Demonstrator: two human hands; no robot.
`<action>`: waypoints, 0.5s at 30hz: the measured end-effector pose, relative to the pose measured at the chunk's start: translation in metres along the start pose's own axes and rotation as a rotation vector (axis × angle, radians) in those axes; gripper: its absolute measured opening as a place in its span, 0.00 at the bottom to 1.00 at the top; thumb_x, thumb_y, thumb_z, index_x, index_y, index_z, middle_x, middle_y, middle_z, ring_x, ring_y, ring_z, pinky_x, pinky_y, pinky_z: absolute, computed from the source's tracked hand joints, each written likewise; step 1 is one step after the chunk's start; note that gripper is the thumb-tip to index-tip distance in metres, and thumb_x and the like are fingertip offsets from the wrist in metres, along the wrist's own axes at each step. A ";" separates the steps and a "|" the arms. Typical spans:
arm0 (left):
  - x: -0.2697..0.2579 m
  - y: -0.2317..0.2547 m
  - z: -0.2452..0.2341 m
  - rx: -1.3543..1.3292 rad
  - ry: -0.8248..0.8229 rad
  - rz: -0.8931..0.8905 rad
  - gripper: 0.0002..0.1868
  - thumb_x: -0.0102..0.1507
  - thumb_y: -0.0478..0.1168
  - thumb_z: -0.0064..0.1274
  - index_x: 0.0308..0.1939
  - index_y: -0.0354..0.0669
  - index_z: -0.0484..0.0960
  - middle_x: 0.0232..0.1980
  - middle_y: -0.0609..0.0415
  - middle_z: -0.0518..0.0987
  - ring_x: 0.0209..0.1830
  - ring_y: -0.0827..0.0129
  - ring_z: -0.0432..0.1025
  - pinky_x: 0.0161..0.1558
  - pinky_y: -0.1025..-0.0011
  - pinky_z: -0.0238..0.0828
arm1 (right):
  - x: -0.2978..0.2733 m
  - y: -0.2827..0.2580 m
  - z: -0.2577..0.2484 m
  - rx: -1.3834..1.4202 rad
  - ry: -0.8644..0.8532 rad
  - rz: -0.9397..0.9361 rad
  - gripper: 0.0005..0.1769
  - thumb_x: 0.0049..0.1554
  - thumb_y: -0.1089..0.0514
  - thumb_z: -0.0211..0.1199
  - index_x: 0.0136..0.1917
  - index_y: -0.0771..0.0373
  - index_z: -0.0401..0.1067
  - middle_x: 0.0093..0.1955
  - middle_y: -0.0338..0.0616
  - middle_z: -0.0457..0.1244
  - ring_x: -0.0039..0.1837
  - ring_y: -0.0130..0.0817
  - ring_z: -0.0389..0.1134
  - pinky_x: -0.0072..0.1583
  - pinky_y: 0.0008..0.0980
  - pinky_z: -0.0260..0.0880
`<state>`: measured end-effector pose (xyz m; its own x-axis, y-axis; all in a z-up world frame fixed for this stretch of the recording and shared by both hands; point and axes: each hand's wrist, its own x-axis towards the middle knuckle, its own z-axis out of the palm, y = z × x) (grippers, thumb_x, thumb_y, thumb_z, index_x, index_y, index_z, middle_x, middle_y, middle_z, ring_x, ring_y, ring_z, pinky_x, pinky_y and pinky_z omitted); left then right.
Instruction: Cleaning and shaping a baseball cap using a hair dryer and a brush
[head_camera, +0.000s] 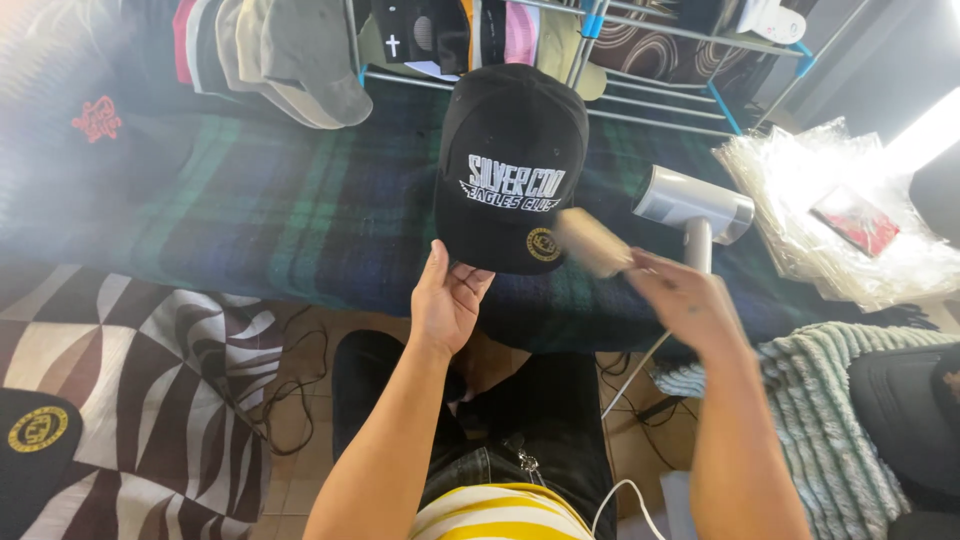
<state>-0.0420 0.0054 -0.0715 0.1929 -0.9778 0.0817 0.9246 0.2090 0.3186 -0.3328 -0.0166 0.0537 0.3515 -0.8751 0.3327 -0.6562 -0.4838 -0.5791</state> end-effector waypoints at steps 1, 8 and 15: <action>-0.001 0.000 0.003 0.039 0.002 0.022 0.18 0.71 0.57 0.43 0.55 0.58 0.83 0.49 0.43 0.85 0.51 0.51 0.81 0.69 0.53 0.69 | -0.004 0.016 -0.012 -0.129 0.129 0.046 0.17 0.62 0.45 0.62 0.63 0.43 0.79 0.46 0.54 0.72 0.52 0.58 0.72 0.53 0.51 0.71; -0.001 -0.004 0.011 0.096 0.021 0.068 0.13 0.72 0.49 0.44 0.52 0.53 0.82 0.48 0.41 0.85 0.49 0.50 0.81 0.66 0.52 0.71 | 0.064 0.021 0.042 0.224 0.350 -0.338 0.19 0.62 0.48 0.67 0.65 0.53 0.78 0.59 0.49 0.71 0.63 0.49 0.71 0.62 0.43 0.70; 0.008 -0.008 -0.005 0.046 0.003 0.047 0.11 0.72 0.48 0.44 0.47 0.55 0.82 0.45 0.42 0.86 0.46 0.50 0.82 0.64 0.50 0.73 | 0.187 0.095 0.038 0.199 0.310 -0.291 0.13 0.67 0.62 0.58 0.62 0.67 0.78 0.57 0.60 0.69 0.58 0.57 0.71 0.61 0.48 0.70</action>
<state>-0.0457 -0.0042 -0.0784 0.2369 -0.9669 0.0949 0.8985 0.2552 0.3573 -0.3038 -0.2272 0.0323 0.2657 -0.6715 0.6918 -0.4082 -0.7284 -0.5503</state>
